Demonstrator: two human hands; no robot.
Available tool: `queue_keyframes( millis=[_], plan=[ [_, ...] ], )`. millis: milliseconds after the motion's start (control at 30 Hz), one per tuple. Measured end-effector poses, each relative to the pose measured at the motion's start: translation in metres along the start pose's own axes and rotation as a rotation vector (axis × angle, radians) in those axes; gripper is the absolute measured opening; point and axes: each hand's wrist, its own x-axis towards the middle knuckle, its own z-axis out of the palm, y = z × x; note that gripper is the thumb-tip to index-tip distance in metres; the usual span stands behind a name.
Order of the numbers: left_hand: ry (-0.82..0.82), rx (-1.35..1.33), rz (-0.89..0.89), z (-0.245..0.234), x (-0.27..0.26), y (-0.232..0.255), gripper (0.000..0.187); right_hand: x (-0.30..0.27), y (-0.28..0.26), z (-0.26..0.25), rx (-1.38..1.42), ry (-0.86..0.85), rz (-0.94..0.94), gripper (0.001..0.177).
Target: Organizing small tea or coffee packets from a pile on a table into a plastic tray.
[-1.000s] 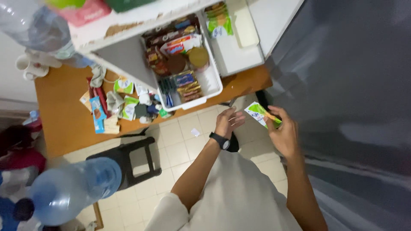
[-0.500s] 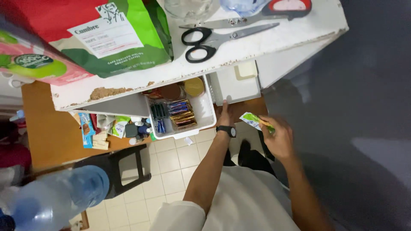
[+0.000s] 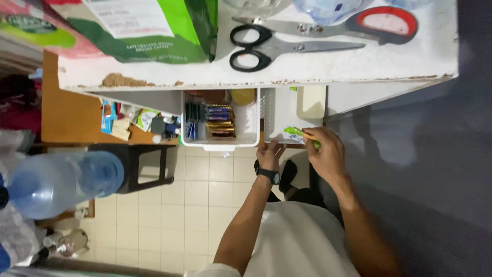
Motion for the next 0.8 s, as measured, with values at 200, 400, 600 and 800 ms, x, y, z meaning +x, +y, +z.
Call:
queue_keyframes(
  millis=[200,400,600,800],
  plan=[
    [0.002,0.096,-0.012,-0.057,-0.021,-0.015,0.018,0.007,-0.003,0.021,0.024,-0.022,-0.074,0.019],
    [0.026,0.100,-0.062,-0.081,-0.055,-0.006,0.028,0.008,0.015,0.060,-0.010,0.027,-0.052,0.023],
    [0.094,0.063,-0.079,-0.111,-0.060,-0.018,0.025,0.007,0.002,0.078,-0.053,0.010,-0.039,0.018],
    [0.032,0.062,-0.091,-0.142,-0.051,-0.032,0.021,-0.007,0.020,0.109,-0.301,0.057,-0.076,0.026]
  ],
)
